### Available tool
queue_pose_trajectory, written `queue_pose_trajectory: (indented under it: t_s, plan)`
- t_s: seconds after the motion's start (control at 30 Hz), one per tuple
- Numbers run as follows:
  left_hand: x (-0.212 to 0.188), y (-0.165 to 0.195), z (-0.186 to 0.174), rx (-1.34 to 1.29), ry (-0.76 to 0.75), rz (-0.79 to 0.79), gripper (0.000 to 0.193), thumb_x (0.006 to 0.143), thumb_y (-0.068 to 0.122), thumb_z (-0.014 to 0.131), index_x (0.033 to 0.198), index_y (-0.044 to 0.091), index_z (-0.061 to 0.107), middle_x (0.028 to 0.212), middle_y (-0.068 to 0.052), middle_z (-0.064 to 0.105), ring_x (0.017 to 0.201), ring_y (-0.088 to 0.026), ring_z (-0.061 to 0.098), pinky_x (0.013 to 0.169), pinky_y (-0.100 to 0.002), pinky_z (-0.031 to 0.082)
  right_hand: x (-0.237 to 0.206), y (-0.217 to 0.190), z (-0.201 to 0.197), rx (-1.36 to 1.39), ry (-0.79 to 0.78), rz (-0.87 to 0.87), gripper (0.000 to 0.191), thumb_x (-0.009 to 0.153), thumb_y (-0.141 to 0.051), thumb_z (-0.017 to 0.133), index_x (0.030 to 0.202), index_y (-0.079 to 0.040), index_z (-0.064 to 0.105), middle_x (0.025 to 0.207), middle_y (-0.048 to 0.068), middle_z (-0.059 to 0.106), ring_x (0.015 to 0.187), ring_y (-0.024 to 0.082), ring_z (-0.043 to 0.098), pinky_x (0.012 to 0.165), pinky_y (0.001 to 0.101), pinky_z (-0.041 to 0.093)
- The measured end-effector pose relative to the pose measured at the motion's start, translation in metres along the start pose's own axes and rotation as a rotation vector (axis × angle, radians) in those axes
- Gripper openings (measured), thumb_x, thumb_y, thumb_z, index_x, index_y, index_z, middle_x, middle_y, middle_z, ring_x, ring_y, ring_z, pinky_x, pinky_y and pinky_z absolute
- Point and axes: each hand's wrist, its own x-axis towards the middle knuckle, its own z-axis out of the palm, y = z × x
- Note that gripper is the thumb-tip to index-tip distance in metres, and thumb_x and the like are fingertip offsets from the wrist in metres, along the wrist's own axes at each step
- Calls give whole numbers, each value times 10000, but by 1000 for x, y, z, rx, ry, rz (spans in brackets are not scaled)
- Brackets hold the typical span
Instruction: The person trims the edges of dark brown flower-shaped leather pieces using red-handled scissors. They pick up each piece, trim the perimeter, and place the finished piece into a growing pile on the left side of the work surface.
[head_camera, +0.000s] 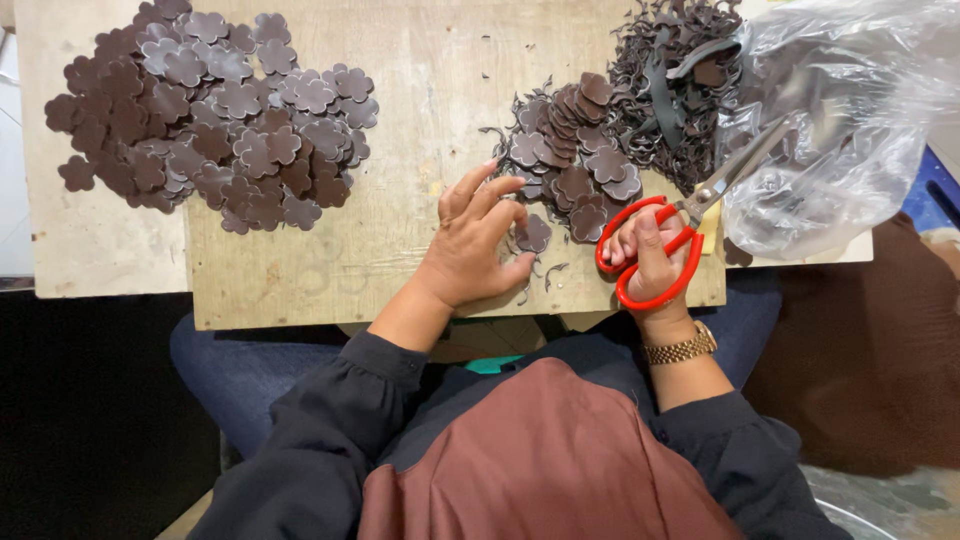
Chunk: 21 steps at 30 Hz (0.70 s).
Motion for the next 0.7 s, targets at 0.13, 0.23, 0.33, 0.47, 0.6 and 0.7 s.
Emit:
queue_pose_trajectory:
  t_s: [0.13, 0.23, 0.33, 0.47, 0.6, 0.7]
  plan:
    - [4, 6, -3, 70, -24, -34, 431, 732, 410, 817, 1041, 174, 629, 1456, -87, 522, 1527, -338, 251, 1209, -476, 166, 1, 0, -1, -3, -23, -7, 313, 1078, -325, 623, 922, -106, 463, 755, 13, 465, 674, 131, 473, 687, 308, 469]
    - [6, 10, -3, 89, -53, -103, 530, 711, 510, 834, 1038, 150, 626, 1463, -117, 495, 1523, -362, 202, 1193, -532, 150, 0, 0, 0, 4, -19, 4, 315, 1078, -325, 629, 923, -109, 461, 761, 13, 467, 678, 132, 481, 692, 311, 473]
    - [7, 11, -1, 85, -54, -128, 564, 709, 559, 845, 1029, 146, 630, 1464, -137, 481, 1521, -375, 177, 1193, -550, 149, 0, -1, 0, 14, -27, 6, 314, 1073, -330, 632, 924, -110, 465, 757, 12, 470, 671, 137, 495, 695, 316, 483]
    - [6, 9, -1, 101, -54, -115, 495, 732, 515, 849, 1018, 166, 644, 1461, -119, 504, 1532, -368, 175, 1200, -530, 162, 1, -2, 0, 20, -35, 7, 313, 1073, -336, 628, 927, -113, 464, 754, 10, 471, 667, 133, 497, 691, 314, 483]
    - [5, 5, 0, 46, -25, -71, 453, 748, 455, 860, 1036, 177, 646, 1444, -76, 534, 1529, -355, 215, 1205, -492, 192, 0, -2, 0, 6, -33, 11, 316, 1078, -339, 620, 926, -114, 459, 753, 9, 472, 667, 131, 503, 699, 311, 486]
    - [5, 0, 1, -4, -29, -29, 449, 764, 422, 866, 1063, 174, 641, 1372, -33, 579, 1497, -331, 307, 1186, -474, 226, 1, -2, -1, 3, -34, 12, 319, 1078, -341, 616, 923, -111, 458, 757, 11, 476, 676, 132, 509, 704, 310, 488]
